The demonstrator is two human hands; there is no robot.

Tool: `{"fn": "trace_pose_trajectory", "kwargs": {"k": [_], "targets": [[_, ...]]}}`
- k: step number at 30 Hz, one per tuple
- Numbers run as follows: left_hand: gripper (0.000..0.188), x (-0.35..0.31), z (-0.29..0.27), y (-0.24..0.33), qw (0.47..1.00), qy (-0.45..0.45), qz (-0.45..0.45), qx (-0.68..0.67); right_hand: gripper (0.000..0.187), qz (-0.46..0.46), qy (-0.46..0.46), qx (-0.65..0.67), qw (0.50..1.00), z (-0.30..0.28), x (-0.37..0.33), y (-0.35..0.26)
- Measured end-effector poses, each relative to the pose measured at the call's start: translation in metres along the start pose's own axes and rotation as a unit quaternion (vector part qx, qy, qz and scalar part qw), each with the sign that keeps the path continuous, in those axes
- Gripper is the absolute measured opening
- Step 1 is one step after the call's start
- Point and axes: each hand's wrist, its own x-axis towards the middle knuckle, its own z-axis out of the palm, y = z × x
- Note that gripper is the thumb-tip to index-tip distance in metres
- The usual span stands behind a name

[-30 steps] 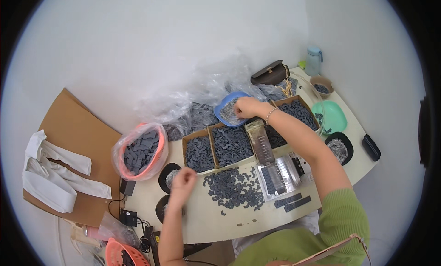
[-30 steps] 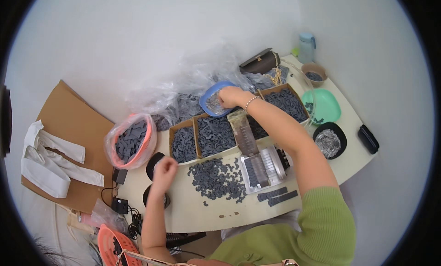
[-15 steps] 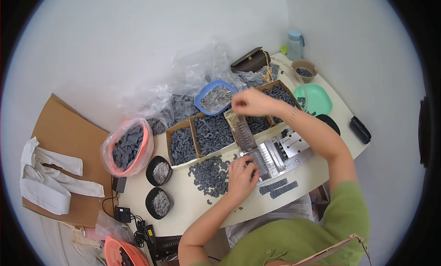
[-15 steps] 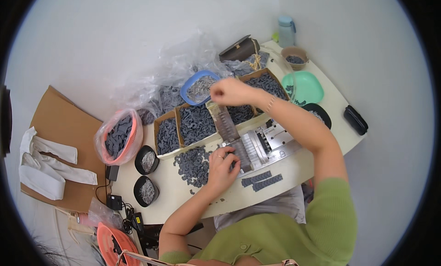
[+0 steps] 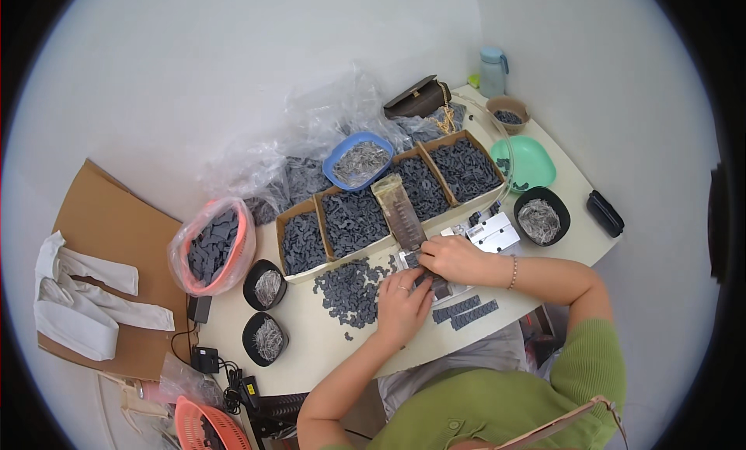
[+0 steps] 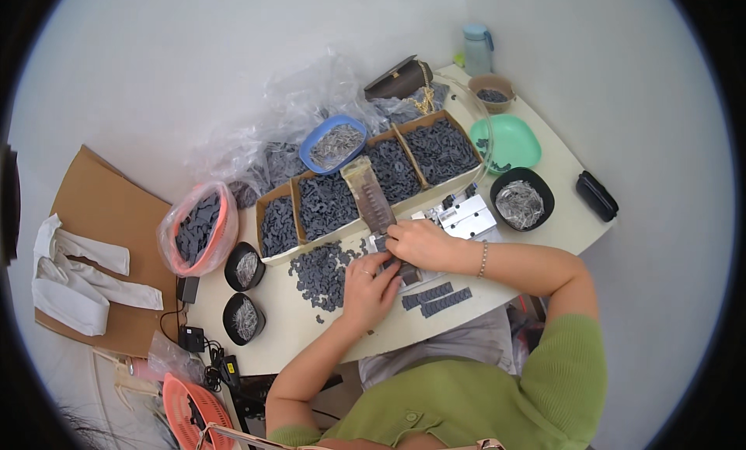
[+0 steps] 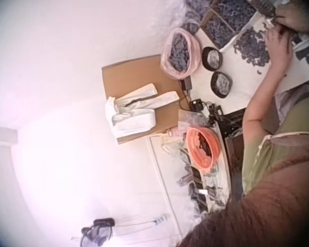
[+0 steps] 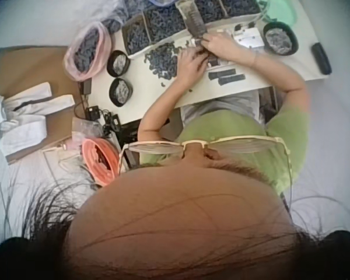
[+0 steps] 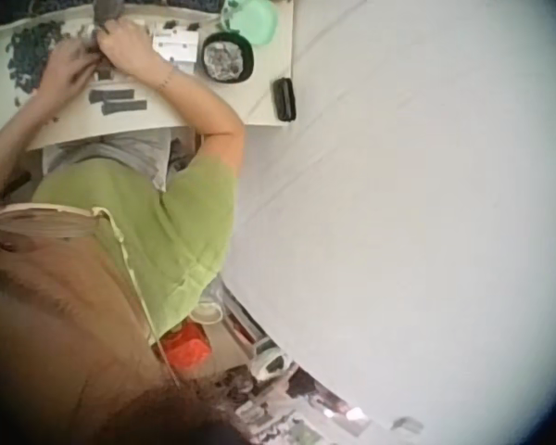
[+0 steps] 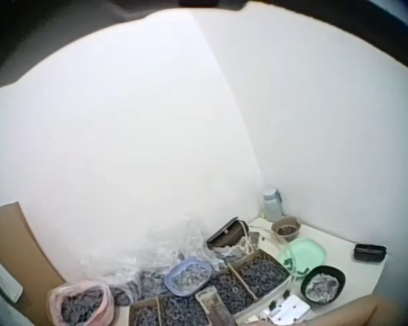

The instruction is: The person assembles small grey components into metal housings and places finished units into trays.

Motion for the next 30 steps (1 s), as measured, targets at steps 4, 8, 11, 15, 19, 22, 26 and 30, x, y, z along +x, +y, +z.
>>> {"fn": "trace_pose_trajectory", "kwargs": {"k": [4, 8, 11, 15, 19, 22, 26, 30], "targets": [[0.041, -0.008, 0.003, 0.010, 0.999, -0.030, -0.003, 0.040, 0.017, 0.007, 0.033, 0.033, 0.999, 0.000, -0.006, 0.003], [0.056, -0.012, 0.003, 0.025, 0.997, -0.064, -0.026, 0.048, 0.029, 0.038, 0.048, 0.019, 0.998, -0.016, -0.018, 0.002], [0.064, -0.014, 0.007, 0.029, 0.995, -0.074, -0.036, 0.054, 0.035, 0.049, 0.045, -0.005, 0.998, -0.020, -0.026, -0.005], [0.068, -0.015, 0.003, 0.032, 0.993, -0.095, -0.040, 0.060, 0.040, 0.031, 0.039, -0.042, 0.998, -0.016, -0.030, -0.012], [0.072, -0.010, -0.003, 0.020, 0.989, -0.111, -0.097, 0.033, 0.041, 0.036, 0.034, -0.033, 0.998, -0.019, -0.032, -0.015], [0.074, -0.005, 0.004, 0.001, 0.990, -0.093, -0.096, 0.047, 0.042, 0.030, 0.037, -0.036, 0.998, -0.018, -0.031, -0.016], [0.074, -0.001, 0.010, 0.000, 0.990, -0.107, -0.082, 0.048, 0.042, 0.024, 0.039, -0.032, 0.998, -0.019, -0.028, -0.013], [0.074, 0.001, 0.007, 0.000, 0.989, -0.102, -0.094, 0.043, 0.040, 0.015, 0.042, -0.014, 0.999, -0.021, -0.024, -0.008]]}}
